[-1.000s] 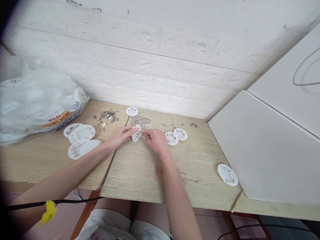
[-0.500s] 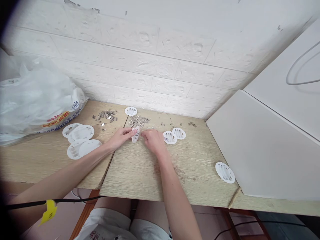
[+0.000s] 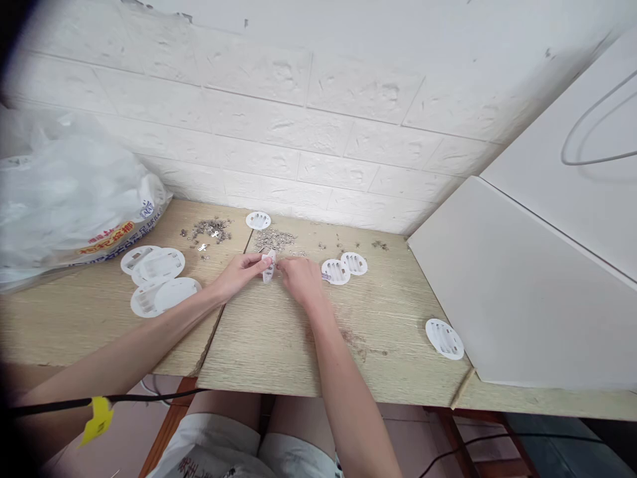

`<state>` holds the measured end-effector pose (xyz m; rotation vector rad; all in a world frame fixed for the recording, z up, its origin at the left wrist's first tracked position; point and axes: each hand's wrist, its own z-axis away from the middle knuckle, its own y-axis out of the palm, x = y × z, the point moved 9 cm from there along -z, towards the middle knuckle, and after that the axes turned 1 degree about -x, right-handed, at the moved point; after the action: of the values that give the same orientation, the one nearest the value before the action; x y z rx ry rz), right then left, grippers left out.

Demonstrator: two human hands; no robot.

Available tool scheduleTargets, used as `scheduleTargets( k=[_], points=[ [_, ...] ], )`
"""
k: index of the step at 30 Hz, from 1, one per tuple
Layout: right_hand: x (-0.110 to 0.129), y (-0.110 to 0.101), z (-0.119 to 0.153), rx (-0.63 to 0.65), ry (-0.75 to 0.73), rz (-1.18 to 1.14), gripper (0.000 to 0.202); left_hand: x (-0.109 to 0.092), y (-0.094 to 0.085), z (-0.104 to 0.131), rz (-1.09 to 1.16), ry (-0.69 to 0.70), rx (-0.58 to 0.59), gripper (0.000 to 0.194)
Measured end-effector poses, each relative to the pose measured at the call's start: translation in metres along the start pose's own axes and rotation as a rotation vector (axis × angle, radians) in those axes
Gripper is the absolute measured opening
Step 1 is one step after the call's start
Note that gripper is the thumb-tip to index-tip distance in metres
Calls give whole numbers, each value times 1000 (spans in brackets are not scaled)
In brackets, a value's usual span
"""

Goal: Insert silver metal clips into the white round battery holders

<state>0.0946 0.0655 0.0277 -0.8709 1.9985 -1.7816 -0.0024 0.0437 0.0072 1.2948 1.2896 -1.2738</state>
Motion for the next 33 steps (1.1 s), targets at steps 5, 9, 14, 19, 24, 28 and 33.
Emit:
scheduleTargets(
  k=[5, 9, 14, 19, 24, 28, 33],
  points=[
    [1, 3, 0, 9, 9, 55, 35, -2, -1, 0, -65, 27, -32, 42],
    [3, 3, -1, 4, 2, 92, 34, -4, 0, 0, -143, 66, -43, 40],
    [5, 4, -1, 3, -5, 90, 29, -6, -3, 2, -185, 97, -110, 40],
    [1, 2, -1, -28, 7, -3, 31, -6, -3, 0, -115, 67, -32, 39],
    [-5, -7, -1, -97, -9, -272, 27, 7, -15, -9, 241, -64, -92, 46],
    [-7, -8, 0, -97, 11, -387, 31, 12, -14, -12, 463, -123, -114, 44],
    [-9, -5, -1, -106, 54, -360, 28, 12, -14, -13, 533, -122, -133, 42]
  ],
)
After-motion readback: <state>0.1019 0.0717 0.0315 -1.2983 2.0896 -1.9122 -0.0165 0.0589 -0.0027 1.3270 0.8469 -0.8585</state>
